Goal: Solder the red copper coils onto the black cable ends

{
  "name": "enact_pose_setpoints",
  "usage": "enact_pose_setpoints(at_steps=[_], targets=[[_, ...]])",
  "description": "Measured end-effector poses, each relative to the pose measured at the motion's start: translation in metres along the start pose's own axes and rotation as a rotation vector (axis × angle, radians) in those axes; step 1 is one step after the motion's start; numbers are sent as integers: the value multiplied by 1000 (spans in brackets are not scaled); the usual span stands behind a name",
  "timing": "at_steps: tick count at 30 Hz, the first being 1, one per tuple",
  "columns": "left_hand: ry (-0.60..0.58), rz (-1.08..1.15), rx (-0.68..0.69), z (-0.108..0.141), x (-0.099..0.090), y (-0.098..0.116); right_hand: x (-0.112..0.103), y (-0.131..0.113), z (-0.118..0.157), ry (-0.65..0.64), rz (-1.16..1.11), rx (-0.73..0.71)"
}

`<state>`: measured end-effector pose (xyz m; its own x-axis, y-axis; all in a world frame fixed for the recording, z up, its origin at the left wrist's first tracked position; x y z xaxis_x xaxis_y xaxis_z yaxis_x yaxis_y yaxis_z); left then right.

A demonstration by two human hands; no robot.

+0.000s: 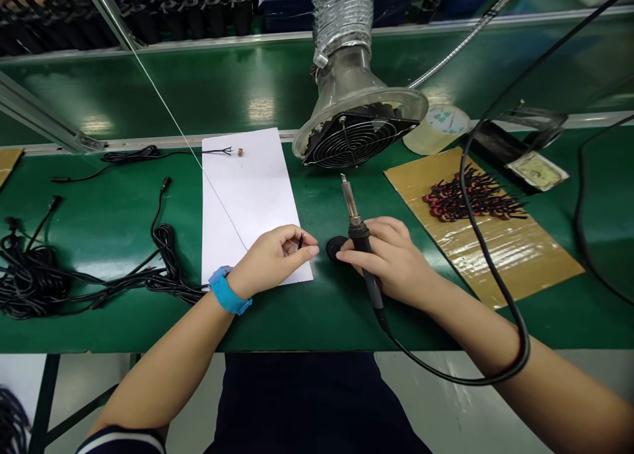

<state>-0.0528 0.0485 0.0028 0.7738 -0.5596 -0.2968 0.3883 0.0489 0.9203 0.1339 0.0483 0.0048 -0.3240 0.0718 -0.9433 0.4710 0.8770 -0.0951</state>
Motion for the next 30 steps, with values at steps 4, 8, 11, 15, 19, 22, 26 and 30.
enact_pose_setpoints(at_steps=[4,8,11,15,19,22,26,30], targets=[[14,-29,3,3,-2,1,2,1,2,106,53,81],[-26,-15,-17,5,-5,-2,4,3,2,135,21,163],[-80,0,-39,5,-6,-3,-1,2,0,157,-70,228],[29,-36,-20,7,-3,2,-13,-9,2,305,-308,339],[127,-151,79,11,9,11,-13,-29,1,391,-557,458],[175,-251,142,14,16,16,-8,-38,-3,409,-675,532],[160,-301,155,14,15,16,-5,-37,-7,413,-750,625],[127,-206,100,12,5,12,-2,-33,-7,383,-849,641]])
Point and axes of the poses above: each hand's wrist, its own z-axis away from the middle knuckle, its own x-axis out of the palm, y = z × x, the point moved 4 cm from there along -z, towards the middle knuckle, and after that the axes turned 13 degrees about -y, right-handed, at the moved point
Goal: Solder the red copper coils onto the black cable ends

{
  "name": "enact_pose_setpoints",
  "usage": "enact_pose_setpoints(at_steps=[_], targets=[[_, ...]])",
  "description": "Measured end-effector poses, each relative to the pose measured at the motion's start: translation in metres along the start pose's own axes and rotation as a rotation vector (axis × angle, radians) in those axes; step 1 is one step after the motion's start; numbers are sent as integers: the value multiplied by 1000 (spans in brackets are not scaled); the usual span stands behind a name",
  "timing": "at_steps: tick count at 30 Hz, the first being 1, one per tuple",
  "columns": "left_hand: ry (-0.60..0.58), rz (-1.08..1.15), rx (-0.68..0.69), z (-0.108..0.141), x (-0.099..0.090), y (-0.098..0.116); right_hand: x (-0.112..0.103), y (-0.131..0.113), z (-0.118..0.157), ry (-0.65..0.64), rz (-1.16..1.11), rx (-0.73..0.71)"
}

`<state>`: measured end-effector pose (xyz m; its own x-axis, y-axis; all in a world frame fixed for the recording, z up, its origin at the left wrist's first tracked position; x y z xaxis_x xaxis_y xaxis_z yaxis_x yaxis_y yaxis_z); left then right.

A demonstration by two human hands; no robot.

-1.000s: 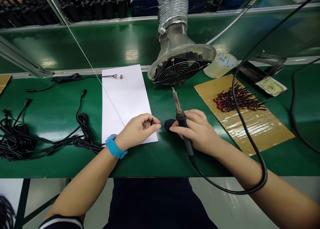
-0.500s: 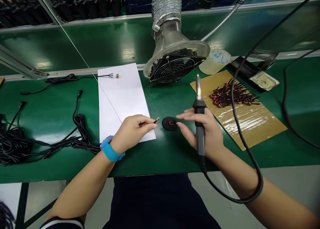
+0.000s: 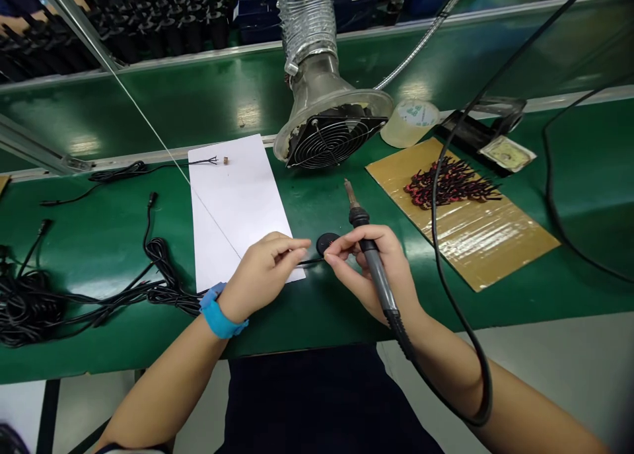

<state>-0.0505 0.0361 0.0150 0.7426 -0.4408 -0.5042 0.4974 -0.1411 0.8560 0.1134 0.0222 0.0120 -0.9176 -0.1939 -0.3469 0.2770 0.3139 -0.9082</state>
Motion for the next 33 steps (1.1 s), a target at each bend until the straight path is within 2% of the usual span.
enact_pose_setpoints(at_steps=[4,10,17,23,27,31,33], targets=[[125,152,-32,1,-6,-2,1,3,1,-43,-125,14],[135,282,9,3,6,4,5,1,3,-35,-211,-7],[48,375,34,1,11,0,8,-1,8,15,-201,-73],[-68,302,72,-1,12,-1,10,1,14,45,-220,-125],[-77,202,131,-1,15,7,9,2,18,129,-252,-139],[-170,236,-12,-13,13,15,4,1,15,209,-245,-185],[-209,281,-69,-22,10,18,-1,0,10,247,-160,-216]])
Point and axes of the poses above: each hand's wrist, its own z-axis away from the middle knuckle, its own x-axis out of the palm, y = z × x, the point moved 4 cm from there along -z, towards the middle knuckle, and after that the axes turned 13 degrees about -y, right-handed, at the moved point
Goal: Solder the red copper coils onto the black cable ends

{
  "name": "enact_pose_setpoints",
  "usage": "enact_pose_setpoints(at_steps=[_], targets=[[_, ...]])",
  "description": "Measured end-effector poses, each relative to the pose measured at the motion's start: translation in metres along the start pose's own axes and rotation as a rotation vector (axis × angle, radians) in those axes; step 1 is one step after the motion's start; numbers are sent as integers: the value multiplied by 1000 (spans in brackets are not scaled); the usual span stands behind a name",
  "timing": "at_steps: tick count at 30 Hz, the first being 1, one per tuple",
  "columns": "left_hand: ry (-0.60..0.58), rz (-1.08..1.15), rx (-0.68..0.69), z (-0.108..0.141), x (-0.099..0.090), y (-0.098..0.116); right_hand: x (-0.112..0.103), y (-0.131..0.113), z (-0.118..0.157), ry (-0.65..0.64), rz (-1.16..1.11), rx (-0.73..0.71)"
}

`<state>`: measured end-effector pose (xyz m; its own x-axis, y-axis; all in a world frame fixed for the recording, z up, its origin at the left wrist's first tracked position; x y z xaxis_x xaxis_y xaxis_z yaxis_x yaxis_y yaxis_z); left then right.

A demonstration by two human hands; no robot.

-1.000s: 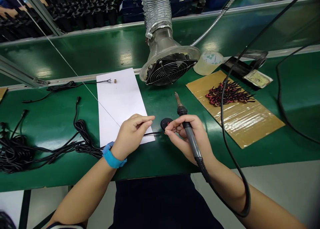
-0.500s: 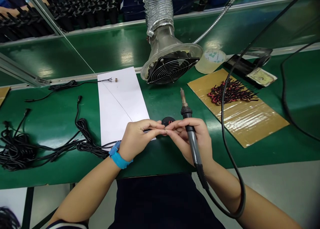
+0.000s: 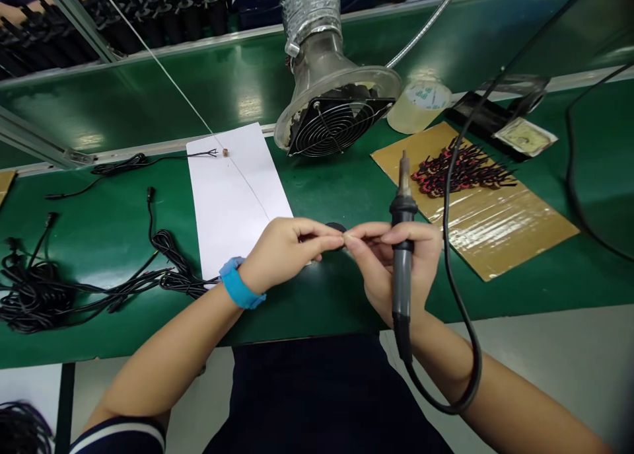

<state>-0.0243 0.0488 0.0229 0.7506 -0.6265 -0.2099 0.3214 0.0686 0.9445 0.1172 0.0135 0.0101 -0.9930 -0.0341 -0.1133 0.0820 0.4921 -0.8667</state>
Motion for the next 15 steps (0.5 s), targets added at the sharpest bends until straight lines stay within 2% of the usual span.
enact_pose_setpoints(at_steps=[3,7,11,13,15], targets=[[-1,-43,-36,-10,-5,3,-6,4,-8,-11,179,2],[14,-148,-71,-15,-4,-5,-15,10,-9,-94,341,22],[103,-317,-74,-19,-7,-12,-28,11,8,-118,429,-37],[101,-447,-59,-21,-6,-13,-34,13,20,-134,412,-33],[83,-586,-55,-23,-5,-14,-41,15,30,-90,457,0]])
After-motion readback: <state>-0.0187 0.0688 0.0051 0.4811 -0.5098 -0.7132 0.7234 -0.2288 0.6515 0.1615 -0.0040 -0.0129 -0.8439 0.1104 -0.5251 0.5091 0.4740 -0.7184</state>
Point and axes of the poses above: each hand's wrist, its own z-axis away from the middle knuckle, its own x-axis out of the palm, y = z × x, the point moved 4 cm from there along -z, towards the middle knuckle, and after that the axes turned 13 degrees about -y, right-handed, at the moved point
